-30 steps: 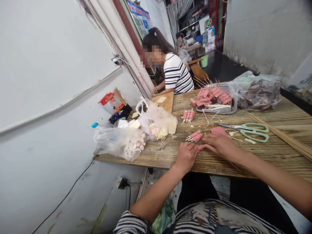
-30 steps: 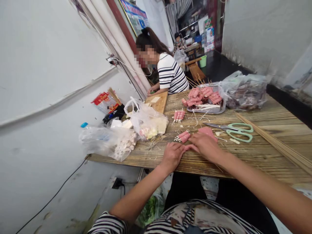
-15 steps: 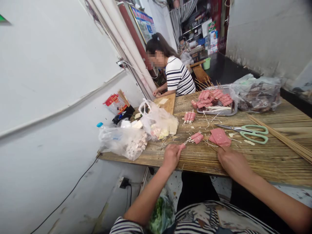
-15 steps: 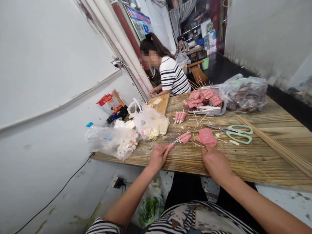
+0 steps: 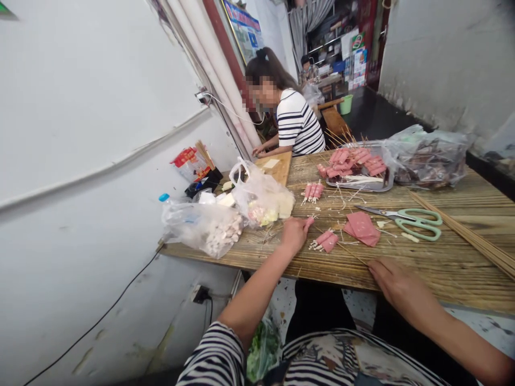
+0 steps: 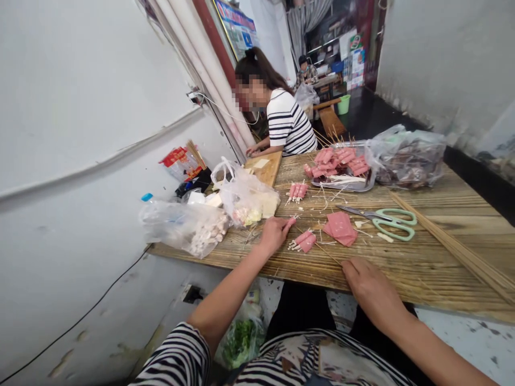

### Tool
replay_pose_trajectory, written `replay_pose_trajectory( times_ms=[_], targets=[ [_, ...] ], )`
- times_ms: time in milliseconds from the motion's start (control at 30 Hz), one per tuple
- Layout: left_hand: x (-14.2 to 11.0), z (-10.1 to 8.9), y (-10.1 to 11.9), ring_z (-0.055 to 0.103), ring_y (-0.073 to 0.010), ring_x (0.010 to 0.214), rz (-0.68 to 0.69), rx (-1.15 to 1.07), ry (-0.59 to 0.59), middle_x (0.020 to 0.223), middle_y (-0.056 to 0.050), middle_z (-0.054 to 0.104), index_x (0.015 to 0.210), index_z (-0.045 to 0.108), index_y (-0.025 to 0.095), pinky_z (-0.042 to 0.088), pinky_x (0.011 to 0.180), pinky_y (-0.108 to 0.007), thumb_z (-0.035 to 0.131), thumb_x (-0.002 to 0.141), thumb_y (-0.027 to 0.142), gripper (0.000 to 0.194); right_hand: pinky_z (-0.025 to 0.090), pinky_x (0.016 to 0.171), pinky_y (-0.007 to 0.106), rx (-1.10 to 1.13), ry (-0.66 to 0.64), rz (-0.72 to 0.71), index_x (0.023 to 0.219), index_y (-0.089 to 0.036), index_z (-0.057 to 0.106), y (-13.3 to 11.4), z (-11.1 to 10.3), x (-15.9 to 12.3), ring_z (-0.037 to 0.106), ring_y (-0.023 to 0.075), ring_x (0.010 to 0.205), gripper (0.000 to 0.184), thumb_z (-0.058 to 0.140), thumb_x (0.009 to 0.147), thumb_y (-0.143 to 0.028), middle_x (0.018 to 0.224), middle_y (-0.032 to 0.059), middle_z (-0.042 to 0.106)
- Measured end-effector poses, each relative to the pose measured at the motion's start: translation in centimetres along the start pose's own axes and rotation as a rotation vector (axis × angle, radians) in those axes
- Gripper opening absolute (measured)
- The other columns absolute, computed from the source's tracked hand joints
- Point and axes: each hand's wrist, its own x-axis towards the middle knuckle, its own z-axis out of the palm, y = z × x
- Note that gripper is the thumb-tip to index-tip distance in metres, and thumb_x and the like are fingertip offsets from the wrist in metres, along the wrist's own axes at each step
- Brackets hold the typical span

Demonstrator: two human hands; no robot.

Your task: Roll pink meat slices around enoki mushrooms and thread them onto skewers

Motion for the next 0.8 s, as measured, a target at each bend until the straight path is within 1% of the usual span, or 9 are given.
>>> replay_pose_trajectory(
  times_ms=[167,433,600,800],
  targets=[
    [0.2,-0.2,0.4,0.067,-0.0163,0.07,0.012,-0.03,-0.028,0.084,-0.01,0.076,0.087,0.077,0.017,0.044,0.067,-0.025,0.044,0.095,0.042,0.042,0.047,0.072,0.034,0.043,-0.032,0.035,0.094,-0.015,0.06,-0.1,0.2,0.2,0.057,0.0214,0.085,0.022,0.038,0.093,-0.014,0.091,0.0096,0.06],
    [0.3,-0.3,0.1,0.067,-0.0156,0.069,0.05,-0.061,-0.015,0.083,-0.01,0.076,0.086,0.077,0.016,0.044,0.067,-0.024,0.044,0.095,0.043,0.044,0.047,0.073,0.035,0.057,-0.036,0.064,0.095,-0.015,0.06,-0.2,0.2,0.4,0.057,0.0214,0.085,0.022,0.039,0.093,-0.014,0.09,0.0091,0.059],
    [0.1,-0.5,0.1,0.066,-0.0151,0.069,0.039,-0.084,-0.039,0.086,-0.008,0.076,0.09,0.077,0.017,0.044,0.067,-0.024,0.046,0.095,0.042,0.04,0.046,0.07,0.034,0.084,-0.06,0.079,0.091,-0.016,0.06,-0.5,-0.4,0.7,0.056,0.0197,0.08,0.021,0.039,0.093,-0.015,0.086,0.0074,0.059],
    [0.1,-0.7,0.2,0.064,-0.0155,0.067,-0.005,-0.063,-0.068,0.086,-0.007,0.076,0.09,0.077,0.018,0.043,0.066,-0.025,0.046,0.095,0.043,0.04,0.045,0.066,0.031,0.11,-0.047,0.078,0.088,-0.016,0.06,-0.7,-0.9,1.2,0.056,0.0169,0.074,0.022,0.039,0.092,-0.012,0.083,0.005,0.057]
  ],
)
